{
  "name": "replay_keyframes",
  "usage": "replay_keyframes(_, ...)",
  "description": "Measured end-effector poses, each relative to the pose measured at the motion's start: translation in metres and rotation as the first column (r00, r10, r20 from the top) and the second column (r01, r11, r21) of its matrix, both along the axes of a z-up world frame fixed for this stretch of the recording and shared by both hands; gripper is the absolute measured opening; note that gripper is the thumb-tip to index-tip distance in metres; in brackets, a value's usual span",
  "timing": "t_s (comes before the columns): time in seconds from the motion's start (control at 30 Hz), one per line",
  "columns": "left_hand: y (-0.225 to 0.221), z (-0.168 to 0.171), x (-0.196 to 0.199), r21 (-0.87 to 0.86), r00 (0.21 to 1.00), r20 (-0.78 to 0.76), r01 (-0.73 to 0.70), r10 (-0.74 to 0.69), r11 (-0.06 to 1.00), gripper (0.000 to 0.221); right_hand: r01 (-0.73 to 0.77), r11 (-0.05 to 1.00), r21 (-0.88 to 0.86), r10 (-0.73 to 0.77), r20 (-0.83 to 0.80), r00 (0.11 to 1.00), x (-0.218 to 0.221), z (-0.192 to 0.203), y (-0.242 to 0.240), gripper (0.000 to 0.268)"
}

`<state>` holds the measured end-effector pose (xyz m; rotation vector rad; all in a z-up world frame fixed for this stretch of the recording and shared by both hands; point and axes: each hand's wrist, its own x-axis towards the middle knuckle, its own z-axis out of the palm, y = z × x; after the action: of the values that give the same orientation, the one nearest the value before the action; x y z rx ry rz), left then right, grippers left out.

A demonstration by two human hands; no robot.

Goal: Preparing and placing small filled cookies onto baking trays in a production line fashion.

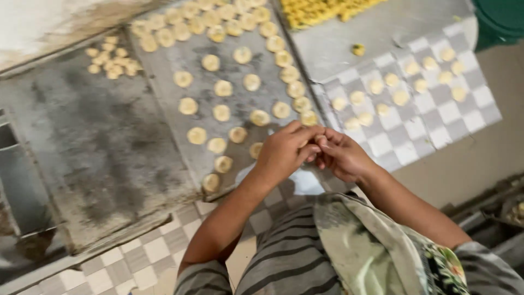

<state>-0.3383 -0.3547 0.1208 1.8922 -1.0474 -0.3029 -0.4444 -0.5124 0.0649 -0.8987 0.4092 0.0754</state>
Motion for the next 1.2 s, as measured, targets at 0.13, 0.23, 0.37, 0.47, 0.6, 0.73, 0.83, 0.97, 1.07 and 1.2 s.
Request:
replay_keyframes(0.13,-0.018,-0.026,-0.035,-0.23,0.921,-0.38,-0.183,0.084,0.956,0.039,-0.022,0.97,-0.243,0.001,-0.086,0.996,-0.025,0.012,-0.066,0.023)
replay_keyframes(0.23,-0.02,-0.039,-0.056,-0.222,0.404,-0.913,-0.385,-0.053,0.896,0.039,-0.095,0.691,-0.717,-0.027,-0.157,0.987,-0.046,0.02,-0.141,0.026)
replay_keyframes(0.37,-0.054,-0.039,-0.084,-0.159,0.096,-0.987,-0.502,-0.128,0.85,0.048,-0.13,0.361,-0.924,-0.213,-0.218,0.952,-0.078,-0.026,-0.263,0.031)
replay_keyframes(0.47,-0.103,-0.05,-0.103,-0.175,0.029,-0.982,-0.498,-0.185,0.849,0.045,-0.177,-0.019,-0.984,-0.177,-0.171,0.969,-0.075,-0.043,-0.308,0.034)
replay_keyframes(0.6,-0.169,-0.063,-0.122,-0.172,0.023,-0.982,-0.493,-0.186,0.853,0.03,-0.144,-0.243,-0.959,0.077,-0.167,0.983,-0.066,-0.027,-0.318,0.025)
replay_keyframes(0.73,-0.214,-0.078,-0.137,-0.092,0.021,-0.995,-0.587,-0.099,0.805,0.025,0.122,-0.191,-0.974,0.204,0.082,0.976,-0.064,-0.029,-0.36,0.022)
replay_keyframes(0.83,-0.237,-0.093,-0.147,0.0,0.023,-1.0,-0.618,0.018,0.786,0.026,0.338,-0.297,-0.893,0.255,0.267,0.929,-0.051,-0.02,-0.362,0.024)
replay_keyframes(0.97,-0.266,-0.065,-0.151,0.135,0.043,-0.982,-0.534,0.187,0.834,0.015,0.018,-0.387,-0.922,0.241,-0.082,0.967,-0.023,-0.017,-0.336,0.051)
replay_keyframes(1.07,-0.292,-0.02,-0.146,0.219,0.28,-0.882,-0.47,0.38,0.855,0.013,-0.249,-0.488,-0.837,0.228,-0.397,0.889,-0.01,-0.022,-0.331,0.077)
replay_keyframes(1.2,-0.33,-0.069,-0.136,0.04,0.787,-0.443,-0.462,0.431,0.886,0.016,-0.013,-0.231,-0.973,0.253,-0.073,0.965,-0.012,-0.003,-0.328,0.084)
